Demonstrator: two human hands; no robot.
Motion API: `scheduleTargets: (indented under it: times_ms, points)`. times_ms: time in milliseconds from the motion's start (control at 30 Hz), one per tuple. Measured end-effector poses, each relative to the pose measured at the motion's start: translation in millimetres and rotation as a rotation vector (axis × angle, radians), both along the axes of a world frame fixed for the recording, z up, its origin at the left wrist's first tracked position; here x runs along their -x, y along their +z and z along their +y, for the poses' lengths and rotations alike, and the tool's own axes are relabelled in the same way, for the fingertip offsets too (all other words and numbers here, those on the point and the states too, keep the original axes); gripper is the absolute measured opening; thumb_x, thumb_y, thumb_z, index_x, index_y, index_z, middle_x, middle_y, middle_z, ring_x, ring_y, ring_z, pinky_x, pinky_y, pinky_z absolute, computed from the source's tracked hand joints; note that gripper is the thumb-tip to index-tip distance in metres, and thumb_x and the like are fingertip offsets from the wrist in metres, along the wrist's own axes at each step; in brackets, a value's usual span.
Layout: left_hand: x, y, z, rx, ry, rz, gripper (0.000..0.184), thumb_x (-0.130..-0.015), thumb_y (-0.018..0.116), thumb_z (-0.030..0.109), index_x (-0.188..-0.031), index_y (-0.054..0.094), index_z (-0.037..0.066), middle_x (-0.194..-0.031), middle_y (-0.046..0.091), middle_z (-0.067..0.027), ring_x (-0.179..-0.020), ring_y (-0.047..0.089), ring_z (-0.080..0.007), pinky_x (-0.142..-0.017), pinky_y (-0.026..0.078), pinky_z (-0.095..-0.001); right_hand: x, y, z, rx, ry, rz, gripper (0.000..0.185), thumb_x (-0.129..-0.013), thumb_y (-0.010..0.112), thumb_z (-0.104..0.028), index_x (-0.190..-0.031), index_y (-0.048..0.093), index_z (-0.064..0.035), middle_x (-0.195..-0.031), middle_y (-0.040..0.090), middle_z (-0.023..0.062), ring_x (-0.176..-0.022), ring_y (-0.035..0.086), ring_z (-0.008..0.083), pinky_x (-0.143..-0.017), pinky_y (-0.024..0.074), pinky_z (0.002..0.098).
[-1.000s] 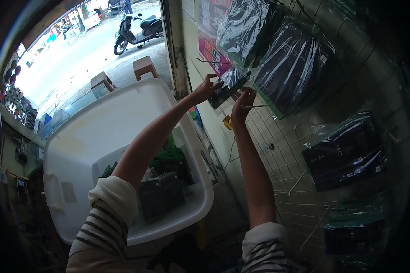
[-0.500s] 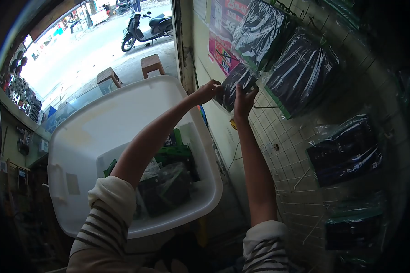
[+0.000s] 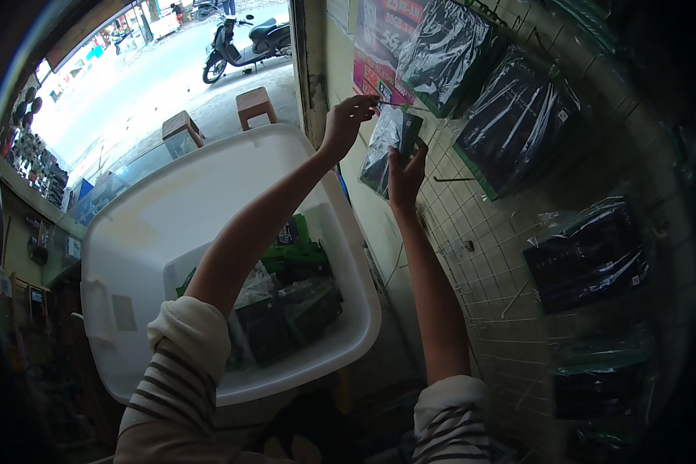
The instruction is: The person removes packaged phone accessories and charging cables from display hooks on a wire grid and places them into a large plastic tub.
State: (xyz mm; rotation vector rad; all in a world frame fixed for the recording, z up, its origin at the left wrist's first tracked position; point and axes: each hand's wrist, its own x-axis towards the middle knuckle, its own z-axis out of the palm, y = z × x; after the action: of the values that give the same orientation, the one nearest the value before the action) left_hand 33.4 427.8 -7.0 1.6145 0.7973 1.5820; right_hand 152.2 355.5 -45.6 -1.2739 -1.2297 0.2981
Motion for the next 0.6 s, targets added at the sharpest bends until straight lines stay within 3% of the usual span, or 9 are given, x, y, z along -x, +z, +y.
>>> scheduleTargets:
  times_ms: [133, 200, 300, 433, 600]
  points:
    - [1, 3, -8, -0.005, 0.043, 0.045, 0.021, -0.081, 0.053, 0.015, -0.094, 0.059, 0.001, -0.086, 0.061, -0.0076, -0.072, 0.059, -0.0121, -0.066, 0.048, -0.0235, 7, 5, -11, -0.028, 0.088, 0.017, 0.048, -0.075, 0.056, -0.018, -0.114, 0.035, 0.0007, -0.102, 0.047, 0.0193, -0.088, 0.051, 0.0292, -0.075, 0.0406, 0.0369]
    - [0, 8, -10, -0.008, 0.102, 0.026, 0.018, -0.076, 0.058, 0.015, -0.084, 0.061, 0.0, -0.074, 0.061, -0.0093, -0.061, 0.058, -0.014, -0.056, 0.046, -0.0259, 10, 5, -14, -0.023, 0.095, 0.004, 0.047, -0.076, 0.056, -0.018, -0.114, 0.035, 0.0004, -0.102, 0.047, 0.0187, -0.087, 0.051, 0.0287, -0.075, 0.0404, 0.0368]
    - [1, 16, -14, 0.035, 0.114, -0.013, 0.017, -0.075, 0.058, 0.016, -0.08, 0.061, 0.0, -0.07, 0.061, -0.0098, -0.059, 0.058, -0.0143, -0.055, 0.045, -0.026, 13, 4, -17, -0.045, 0.108, -0.041, 0.046, -0.076, 0.055, -0.019, -0.113, 0.036, -0.0003, -0.101, 0.047, 0.0174, -0.086, 0.051, 0.028, -0.075, 0.04, 0.0368]
    - [8, 16, -15, 0.041, 0.1, 0.079, 0.018, -0.077, 0.058, 0.015, -0.087, 0.061, 0.001, -0.079, 0.062, -0.0066, -0.067, 0.059, -0.0104, -0.059, 0.047, -0.0228, 18, 6, -26, -0.037, 0.119, -0.07, 0.044, -0.076, 0.055, -0.019, -0.112, 0.037, -0.0005, -0.101, 0.046, 0.0165, -0.087, 0.05, 0.028, -0.076, 0.0394, 0.0372]
    - [13, 14, -19, -0.105, 0.213, 0.19, 0.013, -0.071, 0.063, 0.012, -0.083, 0.063, 0.007, -0.079, 0.059, -0.0082, -0.069, 0.058, -0.0151, -0.063, 0.046, -0.0263, 22, 6, -35, -0.052, 0.113, -0.114, 0.044, -0.076, 0.055, -0.02, -0.112, 0.038, -0.0004, -0.101, 0.046, 0.017, -0.088, 0.05, 0.0282, -0.076, 0.0393, 0.037]
